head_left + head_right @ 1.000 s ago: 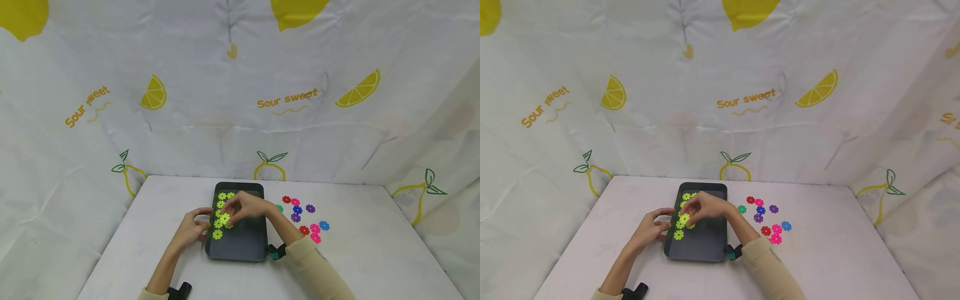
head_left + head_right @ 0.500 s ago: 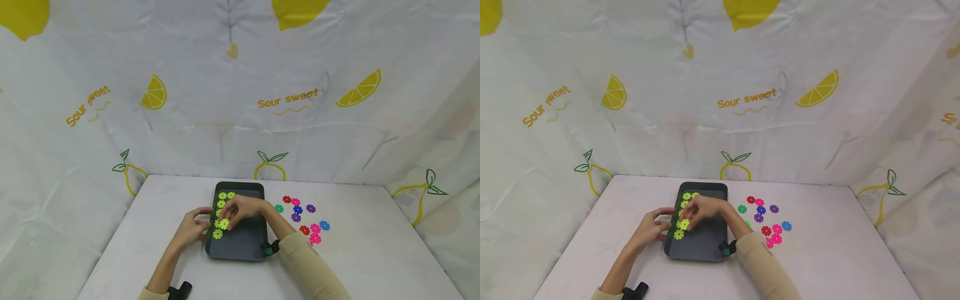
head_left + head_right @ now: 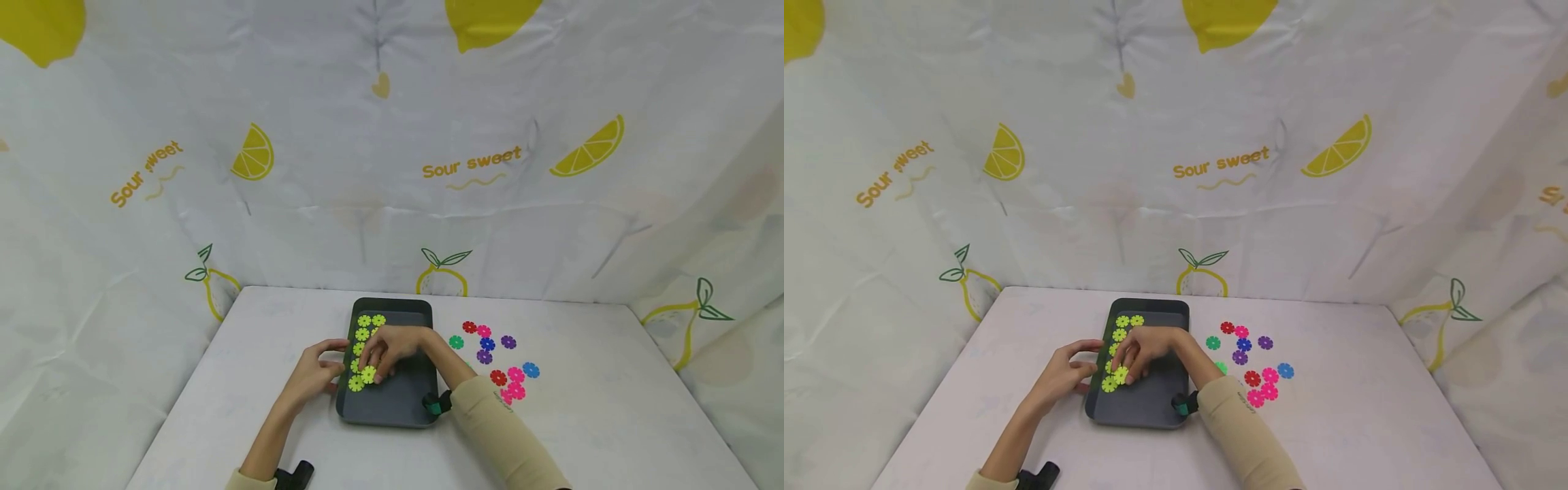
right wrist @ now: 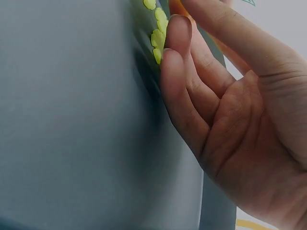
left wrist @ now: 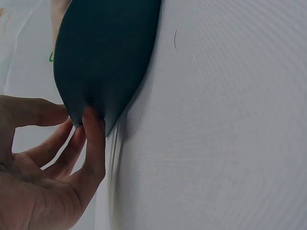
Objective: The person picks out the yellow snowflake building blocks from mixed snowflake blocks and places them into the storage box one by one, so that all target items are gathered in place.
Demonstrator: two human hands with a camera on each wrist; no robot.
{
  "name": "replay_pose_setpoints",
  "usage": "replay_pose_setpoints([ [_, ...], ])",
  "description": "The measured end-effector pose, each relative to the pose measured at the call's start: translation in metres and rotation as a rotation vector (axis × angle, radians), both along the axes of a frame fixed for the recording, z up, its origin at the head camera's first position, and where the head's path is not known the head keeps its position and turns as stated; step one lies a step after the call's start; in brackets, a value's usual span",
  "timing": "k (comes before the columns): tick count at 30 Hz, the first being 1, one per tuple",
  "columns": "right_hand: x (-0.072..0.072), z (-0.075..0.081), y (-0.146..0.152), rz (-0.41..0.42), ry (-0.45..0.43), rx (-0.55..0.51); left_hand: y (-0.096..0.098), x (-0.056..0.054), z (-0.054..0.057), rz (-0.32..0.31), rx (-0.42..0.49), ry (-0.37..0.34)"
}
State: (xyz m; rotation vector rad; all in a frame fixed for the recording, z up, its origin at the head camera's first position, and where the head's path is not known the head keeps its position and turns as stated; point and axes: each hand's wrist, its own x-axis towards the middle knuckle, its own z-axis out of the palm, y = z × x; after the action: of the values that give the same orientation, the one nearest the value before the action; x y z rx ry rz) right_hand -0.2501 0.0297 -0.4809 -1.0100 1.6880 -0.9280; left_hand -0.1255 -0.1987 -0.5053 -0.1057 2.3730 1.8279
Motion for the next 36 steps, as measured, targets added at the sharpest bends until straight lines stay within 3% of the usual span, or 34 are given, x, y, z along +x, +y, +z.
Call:
replay_pose_setpoints([
  [10,0.0034,0.001,0.0012,0.011,0.045,0.091,0.0019,0.0009,0.0012,0.011,0.0,-0.003],
  [36,-0.0019,0.0018,0.0082,-0.005,0.062,0.163,0.0019,0.0022,0.0021,0.012,0.01,-0.001],
])
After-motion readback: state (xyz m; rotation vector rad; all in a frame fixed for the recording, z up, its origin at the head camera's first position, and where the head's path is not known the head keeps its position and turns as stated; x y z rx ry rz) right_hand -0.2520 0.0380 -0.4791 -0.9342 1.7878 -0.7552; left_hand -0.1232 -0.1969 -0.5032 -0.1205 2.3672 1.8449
